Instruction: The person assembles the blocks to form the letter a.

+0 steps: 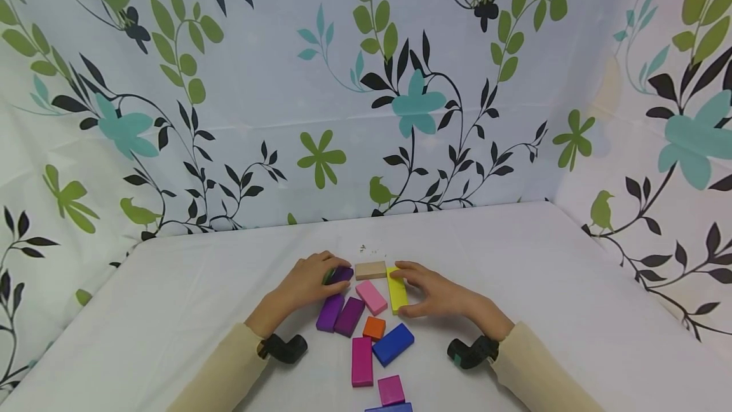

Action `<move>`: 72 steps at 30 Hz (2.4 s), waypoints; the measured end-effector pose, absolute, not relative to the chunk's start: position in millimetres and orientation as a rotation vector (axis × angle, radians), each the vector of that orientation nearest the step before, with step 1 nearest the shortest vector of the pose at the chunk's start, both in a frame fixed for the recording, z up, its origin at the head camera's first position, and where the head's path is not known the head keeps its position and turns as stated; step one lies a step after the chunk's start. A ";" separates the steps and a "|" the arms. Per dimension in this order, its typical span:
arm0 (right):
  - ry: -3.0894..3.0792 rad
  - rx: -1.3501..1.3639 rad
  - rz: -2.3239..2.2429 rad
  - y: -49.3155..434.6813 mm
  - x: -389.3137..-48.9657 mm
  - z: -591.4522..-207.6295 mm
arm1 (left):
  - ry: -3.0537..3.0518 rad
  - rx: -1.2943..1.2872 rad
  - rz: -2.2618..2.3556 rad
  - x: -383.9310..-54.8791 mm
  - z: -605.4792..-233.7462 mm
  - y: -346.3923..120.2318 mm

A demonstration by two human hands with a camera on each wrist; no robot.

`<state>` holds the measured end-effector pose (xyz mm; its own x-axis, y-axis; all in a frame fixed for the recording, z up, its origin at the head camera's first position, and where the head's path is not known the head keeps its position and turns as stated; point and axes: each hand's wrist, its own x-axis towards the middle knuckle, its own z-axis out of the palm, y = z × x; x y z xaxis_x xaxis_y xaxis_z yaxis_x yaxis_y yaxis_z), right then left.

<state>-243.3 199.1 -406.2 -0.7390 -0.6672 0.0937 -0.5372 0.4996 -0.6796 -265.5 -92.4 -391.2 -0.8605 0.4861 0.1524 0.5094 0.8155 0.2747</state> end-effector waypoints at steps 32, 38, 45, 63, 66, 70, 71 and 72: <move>2.559 -1.021 -1.061 198.5 -241.7 -405.1 | -2.867 -0.845 -0.528 -262.4 -395.5 -100.3; 2.551 -1.034 -1.062 198.9 -244.0 -406.4 | -2.865 -0.852 -0.517 -263.9 -396.5 -101.2; 2.558 -1.020 -1.055 199.4 -244.1 -406.7 | -2.868 -0.867 -0.523 -265.3 -396.7 -101.1; 2.530 -1.015 -1.077 199.4 -243.3 -406.4 | -2.863 -0.876 -0.542 -263.8 -394.5 -101.6; 2.529 -1.009 -1.075 199.7 -243.8 -406.9 | -2.844 -0.878 -0.558 -263.1 -393.1 -101.3; 2.536 -0.986 -1.078 199.7 -244.1 -406.9 | -2.836 -0.868 -0.584 -261.4 -391.0 -99.6; 2.537 -0.982 -1.080 199.7 -244.3 -406.8 | -2.836 -0.869 -0.587 -260.8 -390.4 -98.7; 2.539 -0.981 -1.081 199.6 -244.5 -406.8 | -2.833 -0.873 -0.590 -260.1 -389.6 -97.6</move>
